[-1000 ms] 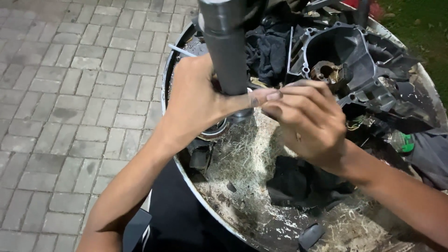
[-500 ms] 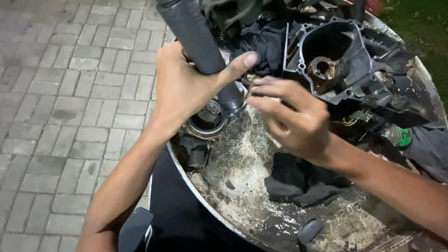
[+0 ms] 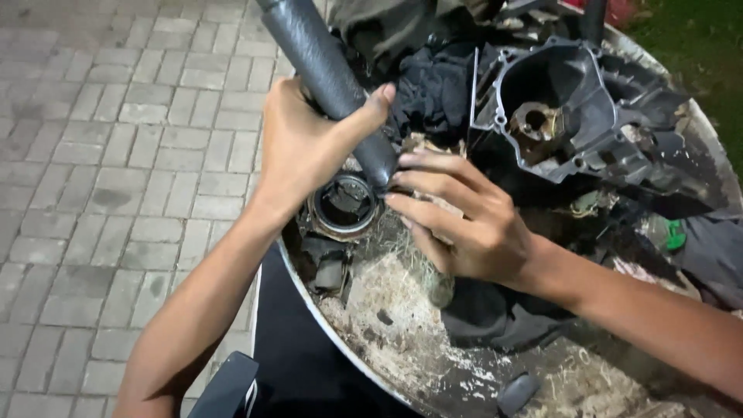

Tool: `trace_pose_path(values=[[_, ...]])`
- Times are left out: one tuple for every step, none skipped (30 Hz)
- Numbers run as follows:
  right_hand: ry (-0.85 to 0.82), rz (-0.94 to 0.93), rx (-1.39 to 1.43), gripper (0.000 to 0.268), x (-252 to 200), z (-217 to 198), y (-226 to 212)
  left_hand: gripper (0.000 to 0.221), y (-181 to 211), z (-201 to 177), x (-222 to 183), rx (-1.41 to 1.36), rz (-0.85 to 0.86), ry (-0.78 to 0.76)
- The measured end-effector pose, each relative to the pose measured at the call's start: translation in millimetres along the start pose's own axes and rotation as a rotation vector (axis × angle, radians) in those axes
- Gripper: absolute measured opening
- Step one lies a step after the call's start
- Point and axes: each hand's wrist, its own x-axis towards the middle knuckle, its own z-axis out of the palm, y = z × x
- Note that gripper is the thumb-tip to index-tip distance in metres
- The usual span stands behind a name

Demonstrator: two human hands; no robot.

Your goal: Sanding a cylindrical metal engine component by hand using a strip of sandpaper on a makeshift workbench.

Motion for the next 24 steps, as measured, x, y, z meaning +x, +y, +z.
trace_pose_path(values=[[-0.02,-0.032,0.0,0.026,0,1,0,0.03,0,0,-1,-0.01,-0.056,0.011],[-0.022,-0.026,0.005,0.026,-3,2,2,0.03,1,-1,-2,-0.009,-0.064,0.008],[-0.025,0.0,-0.025,0.028,-5,2,4,0.031,1,-1,-4,-0.02,-0.063,0.008],[-0.026,0.016,-0.063,0.029,-6,1,10,0.031,3,-1,-3,-0.033,-0.051,0.012],[-0.024,0.012,-0.066,0.029,-5,0,5,0.031,2,1,-4,-0.033,-0.047,0.014],[-0.038,-0.04,-0.04,0.032,-3,0,1,0.033,1,0,-4,-0.048,-0.029,-0.001],[-0.052,-0.093,-0.014,0.035,-1,0,-3,0.036,0,0,-4,-0.063,-0.012,-0.016],[-0.047,-0.09,-0.012,0.035,1,-4,-1,0.036,-1,0,-5,-0.057,-0.013,-0.019],[-0.038,-0.059,-0.033,0.035,3,-8,2,0.038,-1,0,-6,-0.069,-0.029,-0.02],[-0.031,-0.026,-0.058,0.035,4,-13,5,0.04,-1,1,-6,-0.083,-0.044,-0.023],[-0.028,-0.022,-0.059,0.035,1,-9,2,0.04,-5,2,-5,-0.081,-0.043,-0.028],[-0.036,-0.056,-0.109,0.034,-2,-6,0,0.041,-9,2,-4,-0.086,-0.031,-0.032],[-0.043,-0.091,-0.159,0.036,-4,-3,-2,0.043,-13,3,-3,-0.091,-0.018,-0.037],[-0.042,-0.087,-0.159,0.036,-6,-4,3,0.043,-12,3,-3,-0.09,-0.019,-0.041],[-0.048,-0.076,-0.151,0.036,-7,-5,9,0.043,-12,3,-4,-0.072,-0.043,-0.014],[-0.052,-0.069,-0.146,0.036,-8,-6,15,0.043,-12,4,-3,-0.055,-0.062,0.015],[-0.05,-0.068,-0.15,0.036,-6,-6,13,0.043,-10,4,-3,-0.054,-0.057,0.013],[-0.048,-0.057,-0.151,0.033,-5,-7,10,0.044,-9,4,-4,-0.034,-0.077,0.014],[-0.045,-0.045,-0.152,0.029,-4,-7,8,0.045,-8,4,-5,-0.014,-0.096,0.015],[-0.045,-0.046,-0.152,0.029,-5,-7,9,0.045,-10,3,-5,-0.014,-0.096,0.015],[-0.028,-0.035,-0.124,0.032,-6,-8,11,0.037,-13,3,-6,-0.085,-0.005,0.002],[-0.01,-0.023,-0.098,0.036,-7,-8,13,0.029,-15,3,-6,-0.156,0.086,-0.013],[-0.01,-0.022,-0.1,0.036,-5,-11,11,0.029,-11,2,-5,-0.157,0.087,-0.015],[-0.008,-0.003,-0.094,0.033,-3,-13,8,0.035,-8,2,-6,-0.18,0.067,-0.027]])
